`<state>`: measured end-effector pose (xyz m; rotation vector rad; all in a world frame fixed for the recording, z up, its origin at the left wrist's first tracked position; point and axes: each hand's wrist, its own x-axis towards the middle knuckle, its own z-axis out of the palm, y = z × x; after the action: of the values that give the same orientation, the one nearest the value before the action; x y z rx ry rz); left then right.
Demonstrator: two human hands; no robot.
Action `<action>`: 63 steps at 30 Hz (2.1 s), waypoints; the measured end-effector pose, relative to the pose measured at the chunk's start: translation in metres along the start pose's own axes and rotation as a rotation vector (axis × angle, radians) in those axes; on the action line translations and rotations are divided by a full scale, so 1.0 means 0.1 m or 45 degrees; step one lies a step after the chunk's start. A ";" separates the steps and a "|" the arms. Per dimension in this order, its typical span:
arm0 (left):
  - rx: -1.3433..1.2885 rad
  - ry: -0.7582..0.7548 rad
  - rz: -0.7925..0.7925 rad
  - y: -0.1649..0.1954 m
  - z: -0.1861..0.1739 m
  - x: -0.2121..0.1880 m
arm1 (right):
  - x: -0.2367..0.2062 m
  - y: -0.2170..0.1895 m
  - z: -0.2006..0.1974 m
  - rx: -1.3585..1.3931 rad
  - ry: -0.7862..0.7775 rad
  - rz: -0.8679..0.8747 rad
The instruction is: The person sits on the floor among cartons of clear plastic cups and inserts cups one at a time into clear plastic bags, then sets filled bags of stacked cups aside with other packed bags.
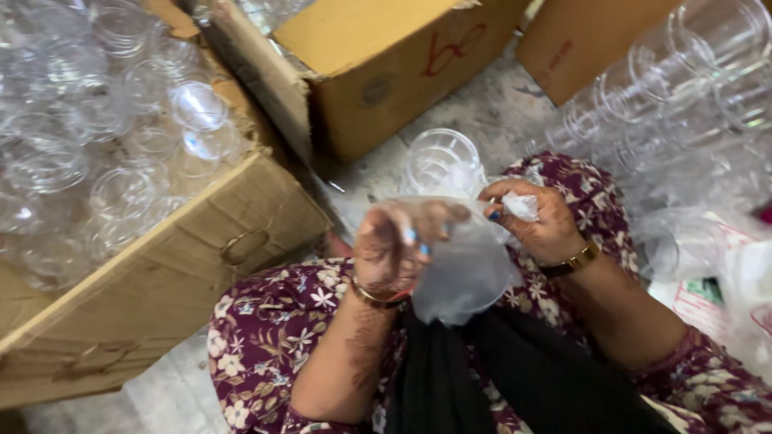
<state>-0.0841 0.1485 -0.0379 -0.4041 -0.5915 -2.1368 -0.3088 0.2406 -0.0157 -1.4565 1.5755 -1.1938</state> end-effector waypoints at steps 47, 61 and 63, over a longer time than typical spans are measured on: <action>1.196 0.575 0.072 -0.54 0.17 -0.10 | -1.93 1.30 -3.53 -0.147 0.526 1.255; 1.213 0.563 -0.160 -0.78 0.13 -0.14 | -1.56 1.06 -2.66 -0.534 0.451 0.712; 1.285 0.468 -0.206 -0.83 0.16 -0.15 | -1.36 0.62 -2.31 -0.088 0.065 0.483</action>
<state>-0.1413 0.2099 -0.0539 0.5905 -1.3816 -1.7050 -0.5235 0.4122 -0.0054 -1.1077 1.8427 -0.9674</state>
